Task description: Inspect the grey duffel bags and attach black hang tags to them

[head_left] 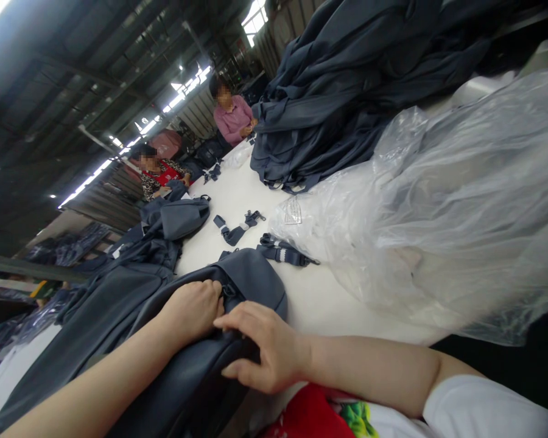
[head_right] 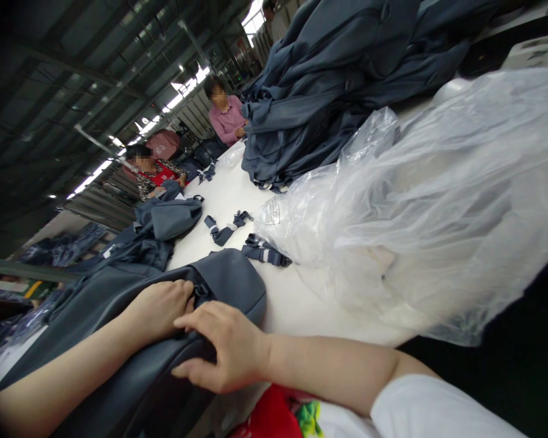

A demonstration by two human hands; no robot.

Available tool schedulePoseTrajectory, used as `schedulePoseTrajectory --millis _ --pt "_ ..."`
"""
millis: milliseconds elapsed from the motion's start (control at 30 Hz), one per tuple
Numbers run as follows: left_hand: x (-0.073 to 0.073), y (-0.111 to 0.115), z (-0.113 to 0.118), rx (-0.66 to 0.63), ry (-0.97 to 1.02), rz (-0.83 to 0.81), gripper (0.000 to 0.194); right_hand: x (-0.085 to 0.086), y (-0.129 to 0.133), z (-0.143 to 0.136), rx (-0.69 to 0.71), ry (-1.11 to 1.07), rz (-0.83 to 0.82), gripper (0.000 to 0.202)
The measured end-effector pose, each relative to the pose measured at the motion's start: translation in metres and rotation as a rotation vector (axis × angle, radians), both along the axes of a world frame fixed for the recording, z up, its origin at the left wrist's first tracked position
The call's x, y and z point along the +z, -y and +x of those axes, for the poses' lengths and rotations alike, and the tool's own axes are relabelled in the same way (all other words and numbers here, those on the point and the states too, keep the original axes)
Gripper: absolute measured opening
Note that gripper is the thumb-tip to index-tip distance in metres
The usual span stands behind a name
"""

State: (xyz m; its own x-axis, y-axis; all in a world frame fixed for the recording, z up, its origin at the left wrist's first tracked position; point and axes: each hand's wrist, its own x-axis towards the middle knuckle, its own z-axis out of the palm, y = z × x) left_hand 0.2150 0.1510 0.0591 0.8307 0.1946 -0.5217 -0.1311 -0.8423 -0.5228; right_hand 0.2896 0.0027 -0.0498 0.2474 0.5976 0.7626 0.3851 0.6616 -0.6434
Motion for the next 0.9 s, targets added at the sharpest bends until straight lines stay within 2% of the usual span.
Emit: schedulePoseTrajectory --millis 67,133,267,567,900 --pt "0.001 -0.003 0.0 -0.004 -0.013 -0.012 0.029 0.002 -0.008 0.013 -0.047 -0.071 -0.136 0.037" --pt "0.0 -0.005 0.0 0.002 -0.009 -0.012 0.026 0.001 -0.02 0.023 -0.161 -0.028 -0.302 0.025" --pt "-0.003 -0.009 0.0 0.025 0.002 -0.006 0.032 -0.004 -0.041 0.03 -0.293 0.177 -0.514 0.033" --pt "-0.003 -0.01 -0.001 0.049 0.036 -0.024 0.037 0.0 -0.054 0.024 -0.315 0.347 -0.488 0.027" --pt "-0.006 -0.012 -0.001 0.091 0.084 -0.026 0.032 -0.005 -0.056 0.02 -0.364 0.419 -0.466 0.013"
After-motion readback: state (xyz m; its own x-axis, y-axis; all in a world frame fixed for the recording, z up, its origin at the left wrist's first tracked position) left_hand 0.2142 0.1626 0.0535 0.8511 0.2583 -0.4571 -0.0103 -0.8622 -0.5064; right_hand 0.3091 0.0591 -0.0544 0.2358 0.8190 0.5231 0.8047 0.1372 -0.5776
